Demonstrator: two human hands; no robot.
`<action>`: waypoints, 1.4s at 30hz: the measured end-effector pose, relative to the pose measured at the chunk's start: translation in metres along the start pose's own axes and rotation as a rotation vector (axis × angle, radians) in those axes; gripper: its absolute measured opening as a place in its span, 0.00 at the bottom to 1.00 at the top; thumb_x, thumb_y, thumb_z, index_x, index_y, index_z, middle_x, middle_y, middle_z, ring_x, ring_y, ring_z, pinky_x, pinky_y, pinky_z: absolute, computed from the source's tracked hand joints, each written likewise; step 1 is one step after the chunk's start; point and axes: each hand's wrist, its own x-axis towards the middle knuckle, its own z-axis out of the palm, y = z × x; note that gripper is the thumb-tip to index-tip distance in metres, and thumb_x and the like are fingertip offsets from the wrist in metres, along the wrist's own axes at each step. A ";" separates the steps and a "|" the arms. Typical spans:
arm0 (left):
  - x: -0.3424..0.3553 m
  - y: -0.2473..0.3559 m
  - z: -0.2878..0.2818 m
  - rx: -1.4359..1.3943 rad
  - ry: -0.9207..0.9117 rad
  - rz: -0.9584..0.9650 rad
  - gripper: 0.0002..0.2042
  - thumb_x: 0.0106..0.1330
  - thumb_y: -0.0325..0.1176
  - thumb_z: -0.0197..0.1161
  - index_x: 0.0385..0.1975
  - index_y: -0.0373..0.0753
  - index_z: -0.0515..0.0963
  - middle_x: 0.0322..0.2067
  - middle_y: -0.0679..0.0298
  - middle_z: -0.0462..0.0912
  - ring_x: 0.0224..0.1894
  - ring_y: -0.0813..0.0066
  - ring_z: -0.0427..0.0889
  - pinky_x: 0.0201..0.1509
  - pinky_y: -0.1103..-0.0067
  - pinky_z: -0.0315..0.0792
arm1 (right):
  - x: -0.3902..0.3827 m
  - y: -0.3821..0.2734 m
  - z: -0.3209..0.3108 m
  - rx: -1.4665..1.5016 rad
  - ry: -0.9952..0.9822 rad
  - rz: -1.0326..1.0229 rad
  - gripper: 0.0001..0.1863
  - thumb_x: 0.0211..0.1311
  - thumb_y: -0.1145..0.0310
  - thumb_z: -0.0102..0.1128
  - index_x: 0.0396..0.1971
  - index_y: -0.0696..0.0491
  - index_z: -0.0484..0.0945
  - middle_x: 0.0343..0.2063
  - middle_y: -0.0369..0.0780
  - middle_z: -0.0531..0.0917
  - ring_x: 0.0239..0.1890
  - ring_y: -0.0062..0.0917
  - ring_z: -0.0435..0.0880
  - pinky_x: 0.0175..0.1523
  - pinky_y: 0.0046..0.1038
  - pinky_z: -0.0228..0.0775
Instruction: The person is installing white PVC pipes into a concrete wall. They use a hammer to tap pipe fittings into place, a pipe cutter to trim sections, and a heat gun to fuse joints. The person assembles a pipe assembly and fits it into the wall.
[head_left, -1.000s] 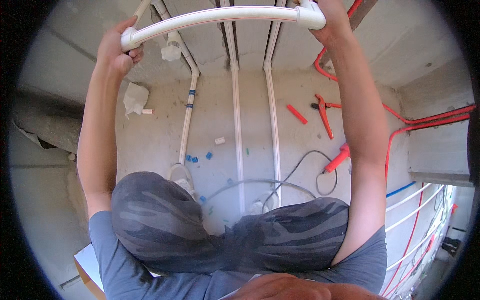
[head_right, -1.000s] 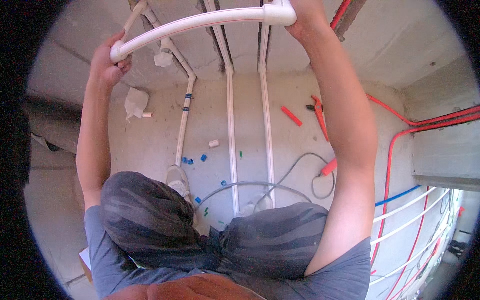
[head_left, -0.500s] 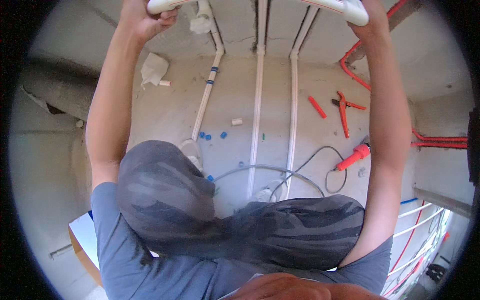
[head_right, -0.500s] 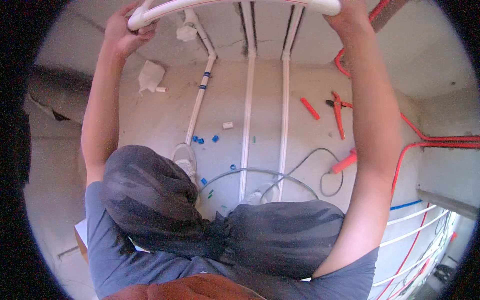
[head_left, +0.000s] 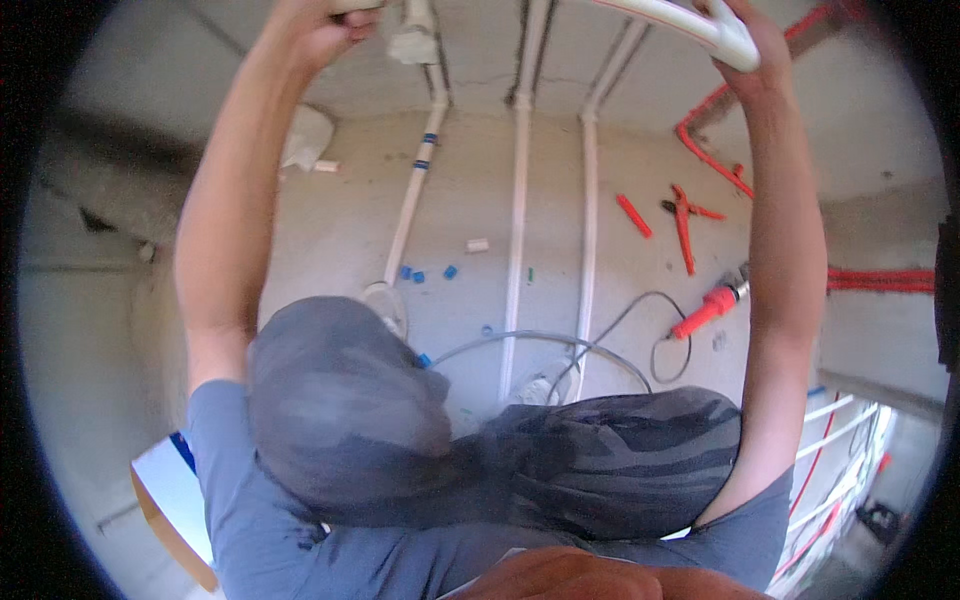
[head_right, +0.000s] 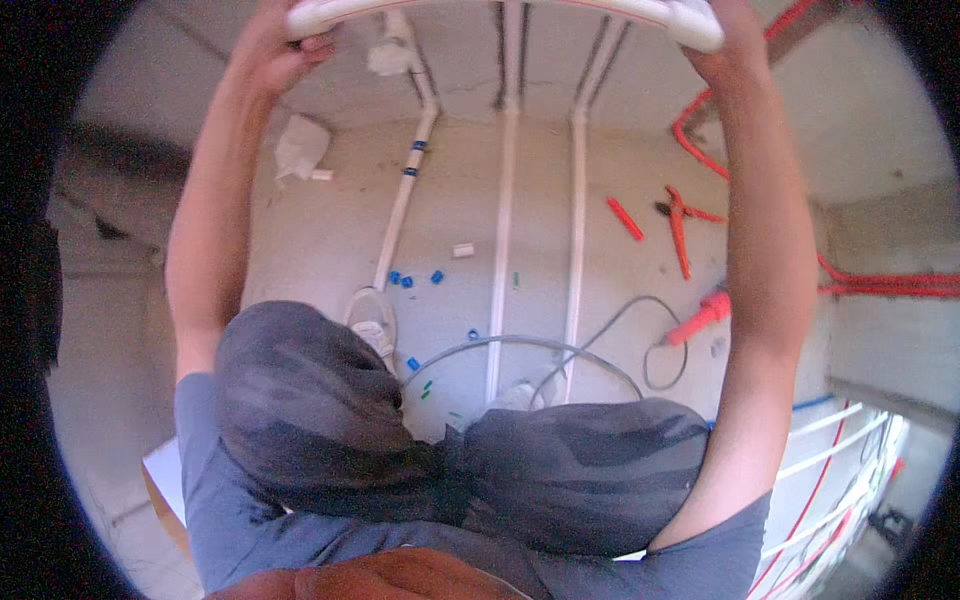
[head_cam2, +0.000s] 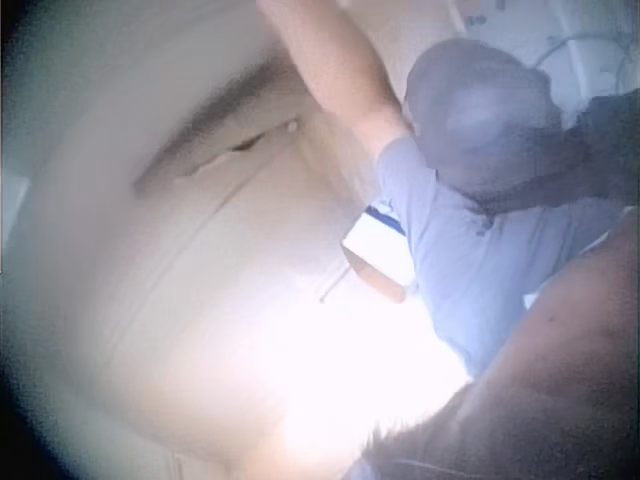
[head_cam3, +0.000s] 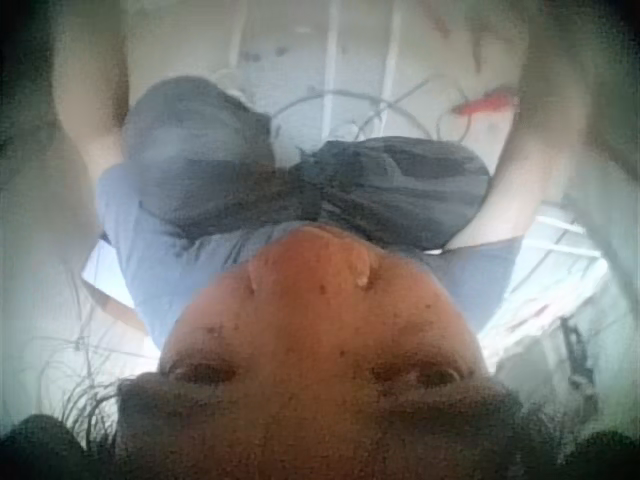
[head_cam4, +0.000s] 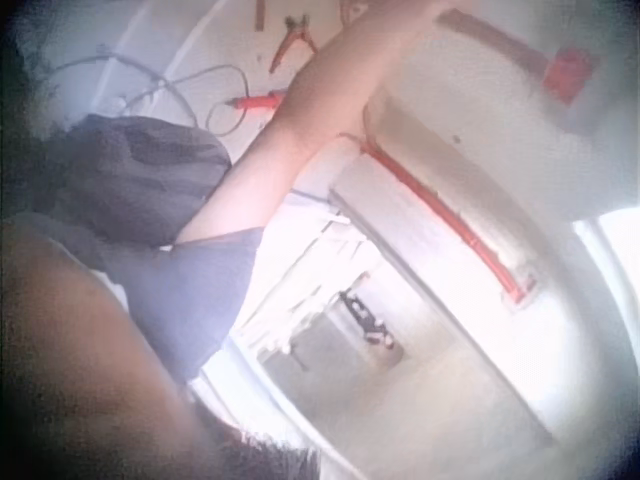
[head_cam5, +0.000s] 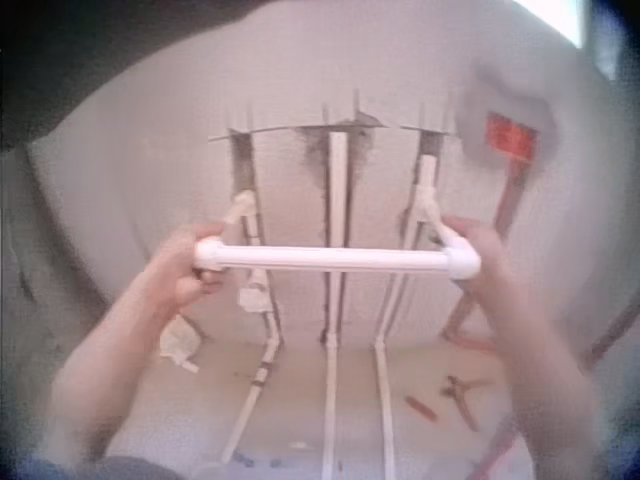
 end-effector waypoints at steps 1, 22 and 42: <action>-0.002 0.001 0.003 0.027 0.034 0.005 0.10 0.75 0.38 0.51 0.37 0.38 0.67 0.16 0.65 0.68 0.09 0.75 0.66 0.09 0.78 0.56 | -0.005 -0.004 0.006 0.011 0.032 0.011 0.15 0.74 0.67 0.51 0.50 0.64 0.77 0.36 0.45 0.83 0.37 0.32 0.84 0.44 0.37 0.80; 0.008 0.002 0.003 -0.153 -0.030 -0.106 0.13 0.74 0.46 0.46 0.32 0.46 0.70 0.13 0.68 0.67 0.07 0.75 0.59 0.08 0.79 0.48 | 0.011 0.007 -0.016 -0.025 -0.078 0.020 0.13 0.74 0.67 0.53 0.47 0.62 0.78 0.31 0.41 0.84 0.30 0.26 0.84 0.37 0.30 0.79; 0.010 0.000 0.015 -0.099 0.134 -0.121 0.12 0.67 0.43 0.57 0.24 0.46 0.70 0.12 0.70 0.66 0.10 0.74 0.63 0.13 0.76 0.50 | 0.014 0.000 -0.017 -0.031 -0.106 -0.023 0.12 0.73 0.69 0.52 0.44 0.63 0.78 0.28 0.42 0.82 0.28 0.29 0.83 0.35 0.34 0.78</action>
